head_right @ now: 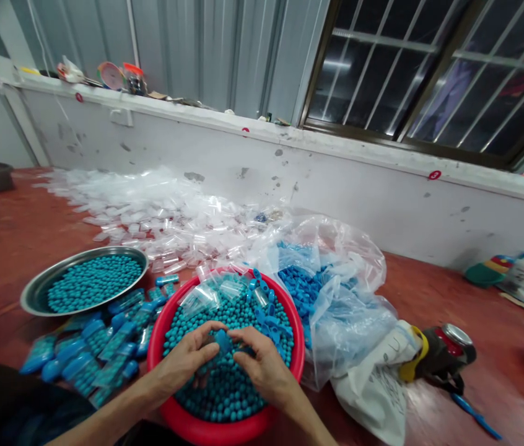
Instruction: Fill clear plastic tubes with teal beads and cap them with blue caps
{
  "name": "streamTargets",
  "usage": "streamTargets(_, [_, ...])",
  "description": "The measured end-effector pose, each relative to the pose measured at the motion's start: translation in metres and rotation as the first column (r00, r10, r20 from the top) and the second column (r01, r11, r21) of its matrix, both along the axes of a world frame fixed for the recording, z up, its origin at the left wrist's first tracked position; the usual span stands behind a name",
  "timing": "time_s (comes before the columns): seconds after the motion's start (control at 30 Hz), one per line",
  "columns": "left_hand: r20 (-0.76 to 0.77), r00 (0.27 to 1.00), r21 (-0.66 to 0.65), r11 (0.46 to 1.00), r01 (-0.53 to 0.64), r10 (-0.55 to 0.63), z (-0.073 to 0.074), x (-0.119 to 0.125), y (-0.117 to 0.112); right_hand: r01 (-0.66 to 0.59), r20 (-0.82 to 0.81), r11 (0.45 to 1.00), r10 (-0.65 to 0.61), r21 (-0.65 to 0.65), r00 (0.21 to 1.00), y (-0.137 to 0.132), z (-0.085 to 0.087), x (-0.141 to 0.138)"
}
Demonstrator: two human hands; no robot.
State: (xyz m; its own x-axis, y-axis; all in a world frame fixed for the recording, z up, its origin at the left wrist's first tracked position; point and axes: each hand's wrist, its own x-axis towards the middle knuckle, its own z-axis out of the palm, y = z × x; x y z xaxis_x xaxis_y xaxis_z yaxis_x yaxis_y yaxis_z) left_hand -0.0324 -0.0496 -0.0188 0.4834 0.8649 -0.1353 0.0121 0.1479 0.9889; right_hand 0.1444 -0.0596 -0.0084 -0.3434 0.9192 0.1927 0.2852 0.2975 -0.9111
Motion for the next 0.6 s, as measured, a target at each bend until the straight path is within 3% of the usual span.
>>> streamTargets(0.1, [0.002, 0.997, -0.029, 0.996, 0.081, -0.081, 0.005, -0.004, -0.002, 0.006, -0.206, 0.972, -0.056, -0.233, 0.977, 0.008, 0.004, 0.003])
streamTargets(0.2, [-0.008, 0.999, -0.01, 0.999, 0.034, -0.034, 0.013, -0.002, -0.007, 0.04, -0.287, 0.946, -0.138, -0.321, 0.948, 0.01, 0.008, -0.003])
streamTargets(0.27, [-0.017, 1.0, 0.014, 1.0, -0.01, 0.01, 0.017, 0.002, -0.01, 0.073, -0.236, 0.957, -0.143, -0.28, 0.961, 0.007, 0.013, -0.008])
streamTargets(0.33, [-0.027, 0.999, 0.04, 0.998, -0.041, 0.042, 0.018, 0.005, -0.011, 0.095, -0.111, 0.983, -0.113, -0.156, 0.987, 0.0, 0.019, -0.012])
streamTargets(0.43, [-0.037, 0.997, 0.081, 0.995, -0.064, 0.067, 0.016, 0.006, -0.01, 0.051, 0.104, 0.998, -0.048, -0.029, 0.993, -0.012, 0.024, -0.018])
streamTargets(0.53, [-0.035, 0.991, 0.179, 0.976, -0.12, 0.128, 0.016, 0.007, -0.009, 0.045, 0.278, 0.999, -0.041, -0.009, 0.96, -0.018, 0.015, -0.026])
streamTargets(0.6, [-0.004, 0.986, 0.211, 0.964, -0.16, 0.164, 0.016, 0.01, -0.007, 0.095, 0.372, 0.994, -0.11, 0.059, 0.922, -0.02, 0.005, -0.033])
